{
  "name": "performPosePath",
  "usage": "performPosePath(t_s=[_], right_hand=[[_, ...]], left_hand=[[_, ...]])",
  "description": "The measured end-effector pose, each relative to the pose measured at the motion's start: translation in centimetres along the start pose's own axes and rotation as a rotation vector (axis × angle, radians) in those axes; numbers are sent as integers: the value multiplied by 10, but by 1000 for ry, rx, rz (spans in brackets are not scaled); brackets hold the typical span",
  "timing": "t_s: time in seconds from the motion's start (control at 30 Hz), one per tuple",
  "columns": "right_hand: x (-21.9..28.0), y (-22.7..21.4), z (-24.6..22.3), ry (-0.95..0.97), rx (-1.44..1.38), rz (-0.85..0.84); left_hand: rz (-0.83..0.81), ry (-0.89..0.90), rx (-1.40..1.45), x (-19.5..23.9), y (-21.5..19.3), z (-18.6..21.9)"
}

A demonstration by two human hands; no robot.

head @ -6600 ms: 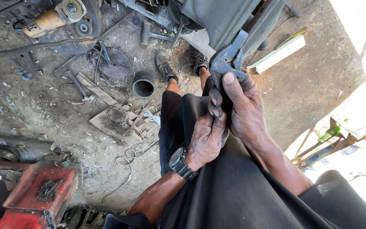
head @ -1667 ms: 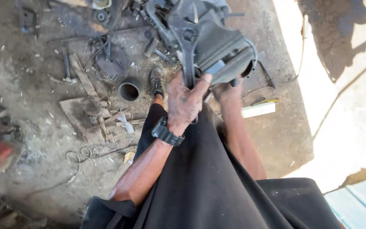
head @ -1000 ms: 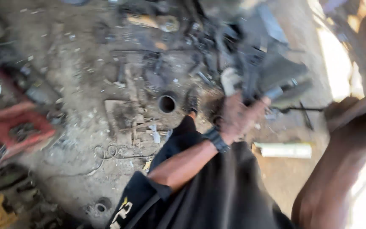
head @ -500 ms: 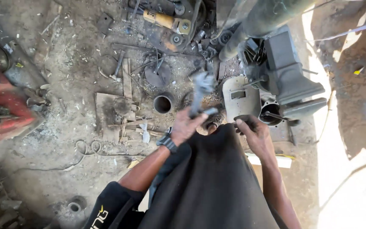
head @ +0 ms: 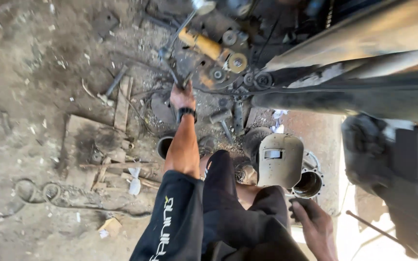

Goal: Adjusting and tightening components on a piece of industrial machinery using an adjustable wrench.

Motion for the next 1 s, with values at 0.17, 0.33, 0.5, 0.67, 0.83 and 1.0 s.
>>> performPosePath(t_s=[0.17,0.33,0.5,0.67,0.83,1.0], right_hand=[[-27,34,52,97,-202,116],[-16,35,60,196,-113,110],[29,12,30,178,-68,84],[83,-42,-23,-123,117,90],[131,-134,-63,-353,4,476],[142,-183,-111,-544,118,672]], left_hand=[[119,-2,157,-49,53,-8],[71,-34,191,-26,45,-5],[-118,-280,612,64,-6,-30],[-337,-150,627,193,-135,16],[-600,268,265,258,-209,144],[-721,518,-129,306,-219,197]])
Point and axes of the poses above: each hand's wrist, its own x-axis away from the middle knuckle, its own y-axis out of the palm, z = x × y, the point moved 9 cm from there along -x, towards the middle knuckle, and after that the axes turned 3 degrees about -x, right-handed, at the moved point
